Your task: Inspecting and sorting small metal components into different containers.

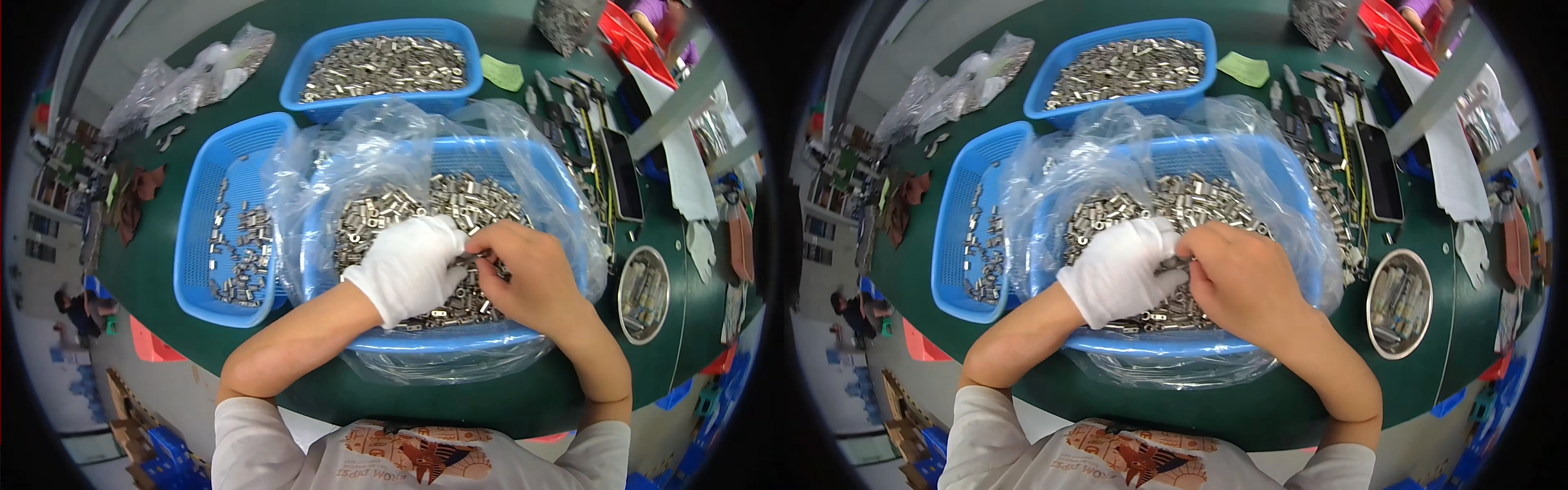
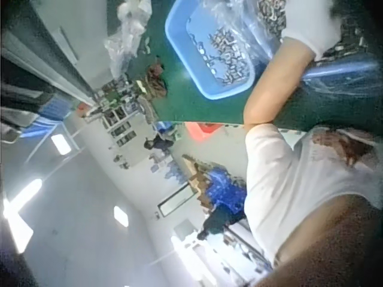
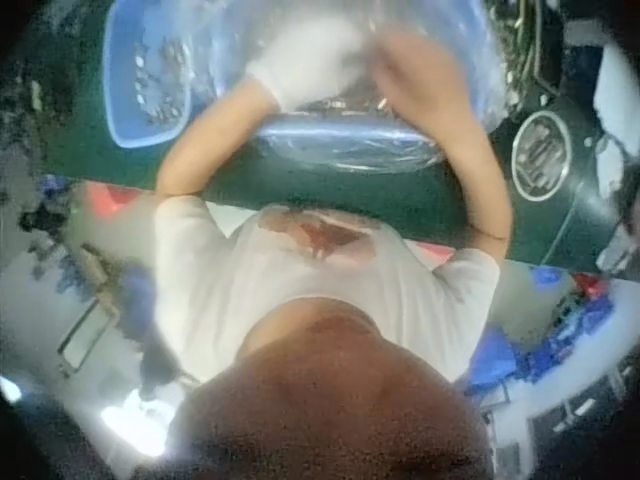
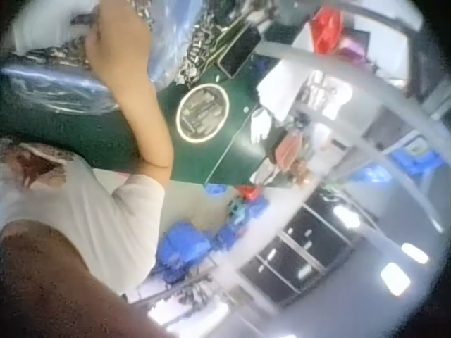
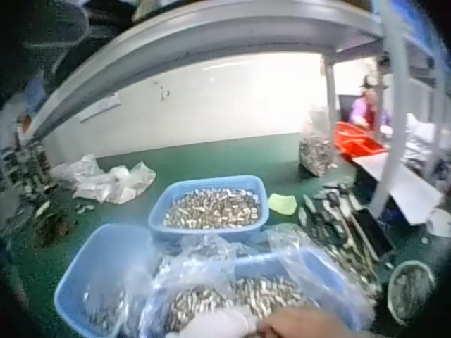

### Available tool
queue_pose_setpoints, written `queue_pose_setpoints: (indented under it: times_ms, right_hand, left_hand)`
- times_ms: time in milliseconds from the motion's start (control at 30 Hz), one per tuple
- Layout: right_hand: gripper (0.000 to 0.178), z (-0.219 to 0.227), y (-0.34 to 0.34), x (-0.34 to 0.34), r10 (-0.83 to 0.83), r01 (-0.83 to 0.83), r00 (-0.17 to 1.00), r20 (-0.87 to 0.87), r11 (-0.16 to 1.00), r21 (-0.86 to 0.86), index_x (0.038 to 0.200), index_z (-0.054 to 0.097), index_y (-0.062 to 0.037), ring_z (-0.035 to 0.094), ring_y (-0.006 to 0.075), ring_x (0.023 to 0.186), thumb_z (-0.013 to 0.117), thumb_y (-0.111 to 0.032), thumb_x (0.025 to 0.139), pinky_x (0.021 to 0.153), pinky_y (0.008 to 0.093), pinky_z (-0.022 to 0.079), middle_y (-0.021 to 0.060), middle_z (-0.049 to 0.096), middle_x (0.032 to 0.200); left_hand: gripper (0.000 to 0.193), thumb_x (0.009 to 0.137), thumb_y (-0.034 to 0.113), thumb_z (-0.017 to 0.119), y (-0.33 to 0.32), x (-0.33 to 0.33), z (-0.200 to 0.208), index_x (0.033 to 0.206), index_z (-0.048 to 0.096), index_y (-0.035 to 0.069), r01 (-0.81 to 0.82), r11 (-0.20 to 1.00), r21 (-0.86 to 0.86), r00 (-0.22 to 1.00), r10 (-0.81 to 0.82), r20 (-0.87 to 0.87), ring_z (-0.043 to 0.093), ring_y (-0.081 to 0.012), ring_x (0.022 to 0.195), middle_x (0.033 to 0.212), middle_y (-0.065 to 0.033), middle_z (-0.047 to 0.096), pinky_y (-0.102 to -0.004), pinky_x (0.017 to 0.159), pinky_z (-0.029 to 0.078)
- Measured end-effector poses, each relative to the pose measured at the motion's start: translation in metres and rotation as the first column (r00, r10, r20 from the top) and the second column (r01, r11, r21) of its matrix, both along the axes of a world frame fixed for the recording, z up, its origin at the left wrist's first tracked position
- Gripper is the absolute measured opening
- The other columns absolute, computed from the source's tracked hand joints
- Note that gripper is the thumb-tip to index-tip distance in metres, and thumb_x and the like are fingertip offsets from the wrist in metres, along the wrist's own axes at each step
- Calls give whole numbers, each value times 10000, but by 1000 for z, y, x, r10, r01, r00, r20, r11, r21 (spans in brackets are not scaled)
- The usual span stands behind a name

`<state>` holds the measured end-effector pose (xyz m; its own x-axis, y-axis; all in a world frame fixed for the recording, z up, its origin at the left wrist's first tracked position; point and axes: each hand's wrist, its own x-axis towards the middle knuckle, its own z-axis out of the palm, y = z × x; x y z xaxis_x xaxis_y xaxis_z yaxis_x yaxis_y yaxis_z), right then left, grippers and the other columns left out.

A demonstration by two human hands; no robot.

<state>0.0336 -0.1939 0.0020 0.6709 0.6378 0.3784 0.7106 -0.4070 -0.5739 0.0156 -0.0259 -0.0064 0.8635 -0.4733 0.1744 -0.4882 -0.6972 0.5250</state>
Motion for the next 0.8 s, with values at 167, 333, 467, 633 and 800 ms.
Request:
queue_pose_setpoints:
  times_ms: [167, 333, 467, 633, 800]
  right_hand:
    - [208, 4, -2, 5, -28, 29, 1000, -9, 985, 172, 840, 549, -40, 593, 221, 626, 588, 43, 653, 532, 283, 472, 95, 592, 757]
    - [263, 14, 22, -1, -37, 59, 994, -108, 975, 212, 891, 560, -16, 595, 166, 606, 589, 60, 640, 532, 237, 472, 104, 590, 841]
    - [333, 1, 7, 2, -41, 50, 997, -68, 989, 136, 930, 546, -7, 547, 142, 547, 569, 73, 608, 509, 214, 433, 95, 554, 816]
    - [343, 2, -9, 6, -179, 181, 983, -26, 975, 126, 1012, 518, -7, 499, 118, 688, 577, 27, 675, 574, 218, 416, 55, 538, 884]
    - [376, 108, 12, -36, 100, -242, 931, 352, 890, 387, 1090, 454, 55, 530, 189, 877, 590, 17, 741, 738, 270, 432, 154, 536, 1023]
  left_hand:
    - [157, 658, 140, 607, -3, 7, 5, 775, 541, 58, -33, 994, -102, 998, 38, 51, 519, -302, 664, 676, -121, 503, -382, 589, 430]
    - [135, 644, 139, 540, 16, -2, 3, 696, 566, 17, -159, 983, -88, 987, 159, -7, 552, -357, 714, 708, -184, 556, -429, 634, 452]
    - [173, 568, 128, 560, 3, 5, 11, 689, 595, 9, -159, 987, -39, 968, 148, -201, 563, -361, 716, 702, -195, 573, -414, 631, 463]
    - [211, 517, 144, 600, -3, 2, 4, 692, 638, 32, -171, 984, 52, 982, 175, -76, 603, -305, 690, 663, -166, 598, -356, 629, 492]
    - [269, 538, 232, 652, -4, 3, -3, 745, 652, 59, -274, 957, 95, 946, 286, -155, 608, -277, 702, 726, -135, 621, -343, 645, 488]
